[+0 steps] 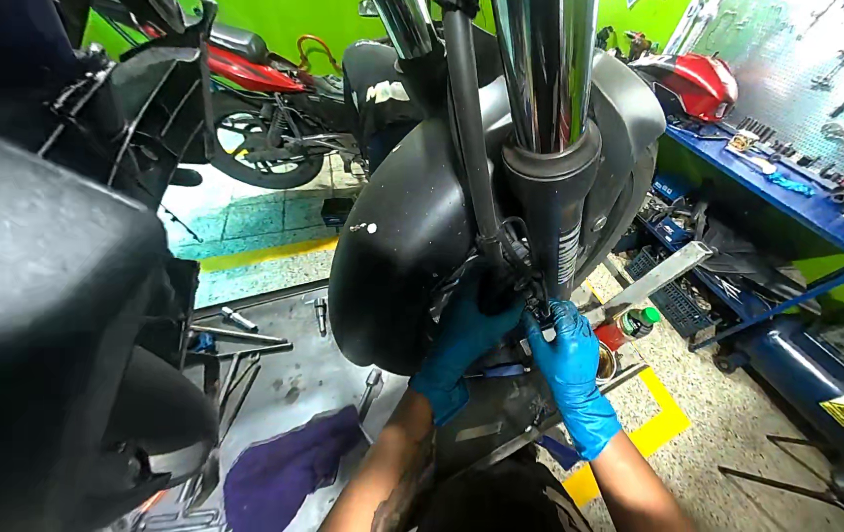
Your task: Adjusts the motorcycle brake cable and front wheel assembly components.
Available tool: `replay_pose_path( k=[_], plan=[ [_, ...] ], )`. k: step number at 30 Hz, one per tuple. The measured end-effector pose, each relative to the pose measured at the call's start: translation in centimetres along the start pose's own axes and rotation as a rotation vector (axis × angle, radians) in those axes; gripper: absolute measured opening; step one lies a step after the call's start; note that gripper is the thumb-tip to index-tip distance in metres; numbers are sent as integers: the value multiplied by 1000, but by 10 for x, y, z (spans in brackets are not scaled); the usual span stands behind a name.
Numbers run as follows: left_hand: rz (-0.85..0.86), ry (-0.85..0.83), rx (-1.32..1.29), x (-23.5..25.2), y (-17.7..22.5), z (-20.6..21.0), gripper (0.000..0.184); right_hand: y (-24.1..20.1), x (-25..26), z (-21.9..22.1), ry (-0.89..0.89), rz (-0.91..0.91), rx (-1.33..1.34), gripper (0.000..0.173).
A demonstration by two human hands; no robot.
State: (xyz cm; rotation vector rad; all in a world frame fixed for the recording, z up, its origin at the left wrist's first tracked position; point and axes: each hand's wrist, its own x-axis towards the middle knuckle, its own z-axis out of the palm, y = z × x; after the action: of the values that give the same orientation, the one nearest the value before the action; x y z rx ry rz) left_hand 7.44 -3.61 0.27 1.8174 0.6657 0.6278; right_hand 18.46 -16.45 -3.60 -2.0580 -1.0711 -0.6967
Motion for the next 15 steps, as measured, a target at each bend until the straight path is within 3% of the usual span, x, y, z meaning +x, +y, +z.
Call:
replay_pose_path(
  k=[5, 8, 11, 13, 15],
  plan=[
    [-42, -46, -57, -17, 9, -5, 77, 2, 4, -1, -92, -46, -103, 36],
    [-80, -6, -3, -8, 12, -2, 88, 2, 15, -15, -262, 35, -109, 47],
    [54, 107, 131, -8, 4, -4, 93, 18, 14, -52, -448, 101, 30, 45],
    [170, 171, 197, -28, -4, -14, 85, 47, -14, -71, -470, 133, 146, 36],
    [63, 166, 200, -67, -17, -22, 76, 88, -66, -57, -539, 308, 160, 29]
  ],
)
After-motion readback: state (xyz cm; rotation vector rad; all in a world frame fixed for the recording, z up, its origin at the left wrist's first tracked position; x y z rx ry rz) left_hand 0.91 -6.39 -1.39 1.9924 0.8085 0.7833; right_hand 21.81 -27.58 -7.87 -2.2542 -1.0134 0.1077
